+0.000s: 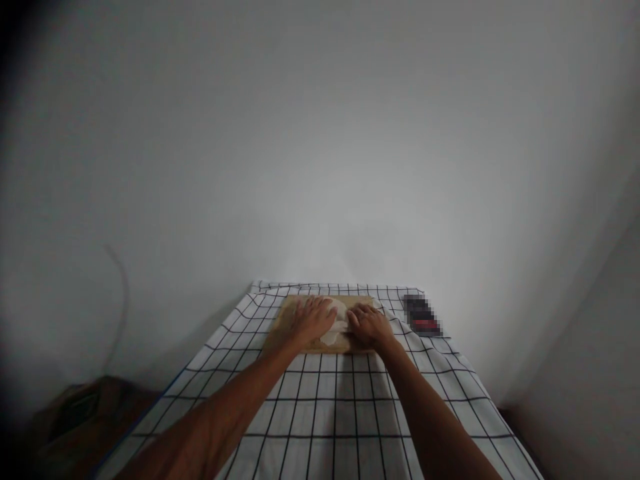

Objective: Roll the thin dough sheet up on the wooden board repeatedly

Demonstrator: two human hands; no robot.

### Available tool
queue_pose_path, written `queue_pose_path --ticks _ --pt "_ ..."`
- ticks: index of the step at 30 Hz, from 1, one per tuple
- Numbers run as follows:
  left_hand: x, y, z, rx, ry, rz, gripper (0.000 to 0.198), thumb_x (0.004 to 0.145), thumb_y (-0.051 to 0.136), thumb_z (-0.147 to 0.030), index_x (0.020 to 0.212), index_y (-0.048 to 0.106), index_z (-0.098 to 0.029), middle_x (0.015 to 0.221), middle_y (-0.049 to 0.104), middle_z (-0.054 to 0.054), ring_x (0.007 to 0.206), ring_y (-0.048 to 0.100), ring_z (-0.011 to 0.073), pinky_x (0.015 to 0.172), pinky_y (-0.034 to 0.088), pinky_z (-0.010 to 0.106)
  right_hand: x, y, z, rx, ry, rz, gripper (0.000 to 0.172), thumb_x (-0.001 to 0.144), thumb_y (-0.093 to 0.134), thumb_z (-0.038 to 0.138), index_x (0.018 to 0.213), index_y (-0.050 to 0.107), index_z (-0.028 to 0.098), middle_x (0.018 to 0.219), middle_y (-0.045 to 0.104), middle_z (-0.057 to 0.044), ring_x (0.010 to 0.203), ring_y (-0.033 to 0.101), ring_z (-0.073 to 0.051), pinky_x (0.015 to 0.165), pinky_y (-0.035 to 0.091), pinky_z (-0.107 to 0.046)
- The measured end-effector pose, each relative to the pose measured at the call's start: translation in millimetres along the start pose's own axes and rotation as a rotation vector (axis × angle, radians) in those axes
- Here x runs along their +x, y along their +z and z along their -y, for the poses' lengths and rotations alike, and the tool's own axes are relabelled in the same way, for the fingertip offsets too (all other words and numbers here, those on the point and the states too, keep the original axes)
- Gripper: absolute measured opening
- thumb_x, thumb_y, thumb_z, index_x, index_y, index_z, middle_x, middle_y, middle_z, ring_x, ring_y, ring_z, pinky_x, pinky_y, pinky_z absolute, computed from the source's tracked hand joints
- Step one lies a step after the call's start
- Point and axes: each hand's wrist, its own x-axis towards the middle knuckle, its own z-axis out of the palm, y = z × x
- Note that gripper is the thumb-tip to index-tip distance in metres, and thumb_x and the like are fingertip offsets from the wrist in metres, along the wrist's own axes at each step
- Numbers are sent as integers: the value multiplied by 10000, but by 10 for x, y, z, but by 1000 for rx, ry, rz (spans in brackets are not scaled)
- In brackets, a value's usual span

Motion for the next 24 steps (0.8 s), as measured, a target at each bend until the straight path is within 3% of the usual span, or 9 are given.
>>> queue_pose_path --ticks 4,7,14,19,24 --pt "-124 -59 -52 11 9 13 384 1011 420 -415 1236 663 -220 1337 623 159 1276 510 358 1057 371 558 -149 -98 81 -23 -87 34 352 1053 379 311 1310 600 216 1369 619 -128 1319 517 -243 1103 390 -435" --pt "-245 -108 -79 13 33 -12 379 1012 432 -414 1222 678 -215 1322 631 169 1229 548 351 1006 423 530 -266 -211 170 -40 -126 62 324 1029 456 365 1291 621 269 1354 635 -84 1311 519 -232 1083 401 -419" --pt "-417 -194 -85 63 132 -73 327 1017 435 -323 1163 694 -187 1257 663 182 1177 589 316 987 443 502 -408 -340 396 50 72 12 483 1000 421 597 1281 658 285 1340 643 -81 1249 562 -248 1013 422 -390" --pt "-428 -208 -103 89 124 -81 339 1023 409 -314 1151 691 -175 1227 670 193 1144 597 329 968 432 545 -430 -380 446 36 64 13 472 999 425 584 1284 660 292 1332 647 -76 1240 566 -251 1013 418 -396" --pt "-422 -197 -142 58 103 -66 339 1024 405 -314 1143 693 -178 1217 673 188 1145 596 321 958 436 512 -459 -433 440 -36 4 48 376 1008 448 525 1280 649 362 1332 647 -45 1241 559 -239 1019 413 -407"
